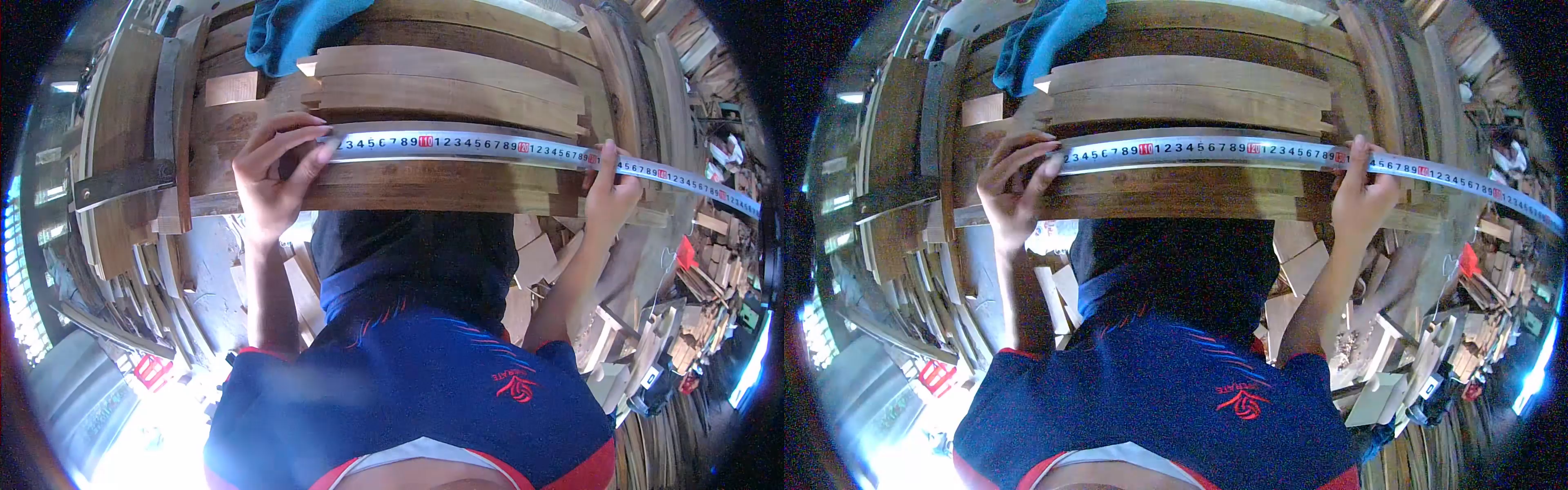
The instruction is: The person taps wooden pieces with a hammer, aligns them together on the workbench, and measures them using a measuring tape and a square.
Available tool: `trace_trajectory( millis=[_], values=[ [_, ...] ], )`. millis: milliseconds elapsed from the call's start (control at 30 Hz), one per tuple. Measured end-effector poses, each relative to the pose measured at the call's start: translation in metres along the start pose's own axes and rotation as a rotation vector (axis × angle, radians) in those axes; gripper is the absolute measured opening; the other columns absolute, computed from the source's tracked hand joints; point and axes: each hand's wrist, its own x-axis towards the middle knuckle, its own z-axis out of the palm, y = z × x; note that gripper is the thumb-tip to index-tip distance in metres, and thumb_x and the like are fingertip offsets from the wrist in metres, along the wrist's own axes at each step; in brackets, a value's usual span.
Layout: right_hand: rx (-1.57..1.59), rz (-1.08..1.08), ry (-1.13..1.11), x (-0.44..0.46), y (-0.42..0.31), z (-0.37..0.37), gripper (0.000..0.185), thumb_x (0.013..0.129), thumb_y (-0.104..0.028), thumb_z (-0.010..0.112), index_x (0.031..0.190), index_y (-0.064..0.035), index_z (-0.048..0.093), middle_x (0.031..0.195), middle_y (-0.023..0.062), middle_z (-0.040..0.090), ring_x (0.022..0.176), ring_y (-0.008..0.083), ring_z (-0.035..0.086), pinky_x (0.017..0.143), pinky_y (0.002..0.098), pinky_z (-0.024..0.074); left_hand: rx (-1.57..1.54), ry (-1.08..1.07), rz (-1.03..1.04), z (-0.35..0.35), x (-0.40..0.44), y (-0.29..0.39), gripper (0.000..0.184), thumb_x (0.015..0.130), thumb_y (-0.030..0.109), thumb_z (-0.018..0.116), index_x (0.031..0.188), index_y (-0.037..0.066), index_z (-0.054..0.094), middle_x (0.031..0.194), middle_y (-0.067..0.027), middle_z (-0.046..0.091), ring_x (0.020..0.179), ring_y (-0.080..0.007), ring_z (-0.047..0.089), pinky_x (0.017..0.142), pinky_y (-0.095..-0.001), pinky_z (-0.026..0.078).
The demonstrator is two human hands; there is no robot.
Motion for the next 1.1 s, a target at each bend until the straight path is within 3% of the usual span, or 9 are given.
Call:
trace_trajectory(
  millis=[200,367,467,600,1000,1100],
  values=[
    [-0.010,-0.101,0.064,-0.002,0.002,0.008,0.038,0.101,-0.036,0.064,0.095,0.0007,0.072,0.071,0.0050,0.065,0.063,0.0134,0.058,0.059,0.0313,0.0451,-0.067,0.023,-0.097,0.001,-0.003,-0.002,0.019,0.086,-0.003,0.076,0.105,-0.004,0.075,0.111,-0.0138,0.070,0.102,-0.0187,0.068,0.087,-0.0281,0.054],
    [-0.018,-0.028,-0.004,-0.004,-0.007,0.007,0.034,0.102,-0.033,0.062,0.096,-0.0009,0.071,0.077,0.0080,0.068,0.069,0.0163,0.062,0.064,0.0319,0.0477,0.041,0.067,-0.130,0.003,-0.005,0.012,0.020,0.085,-0.004,0.077,0.105,-0.004,0.074,0.111,-0.0110,0.069,0.097,-0.0144,0.066,0.085,-0.0253,0.052],
    [-0.001,-0.074,0.011,-0.004,-0.005,0.010,0.032,0.103,-0.031,0.061,0.097,-0.0009,0.070,0.077,0.0091,0.068,0.070,0.0168,0.063,0.066,0.0323,0.0488,-0.142,0.125,-0.326,0.004,-0.010,0.007,0.025,0.084,-0.004,0.079,0.107,-0.005,0.072,0.108,-0.0083,0.068,0.092,-0.0098,0.062,0.081,-0.0236,0.050],
    [-0.032,-0.214,0.077,-0.004,-0.007,0.016,0.030,0.103,-0.028,0.061,0.098,0.0005,0.070,0.078,0.0098,0.068,0.071,0.0169,0.064,0.069,0.0322,0.0501,-0.159,0.066,-0.275,-0.002,-0.007,0.000,0.028,0.082,-0.004,0.081,0.108,-0.005,0.071,0.105,-0.0069,0.067,0.088,-0.0073,0.058,0.078,-0.0219,0.047],
    [0.043,-0.254,0.155,-0.006,-0.014,0.024,0.023,0.101,-0.021,0.064,0.104,0.0001,0.070,0.081,0.0063,0.067,0.073,0.0142,0.064,0.070,0.0308,0.0501,-0.151,0.065,-0.228,0.000,-0.007,-0.003,0.024,0.083,-0.005,0.080,0.106,-0.004,0.073,0.106,-0.0092,0.069,0.092,-0.0095,0.063,0.080,-0.0230,0.050],
    [0.115,-0.164,0.123,-0.008,-0.018,0.024,0.022,0.101,-0.021,0.064,0.104,-0.0003,0.070,0.082,0.0068,0.068,0.072,0.0140,0.064,0.070,0.0305,0.0499,-0.156,0.060,-0.212,0.000,-0.009,-0.005,0.021,0.083,-0.004,0.080,0.104,-0.003,0.073,0.107,-0.0110,0.070,0.095,-0.0129,0.064,0.084,-0.0256,0.051]
  ],
)
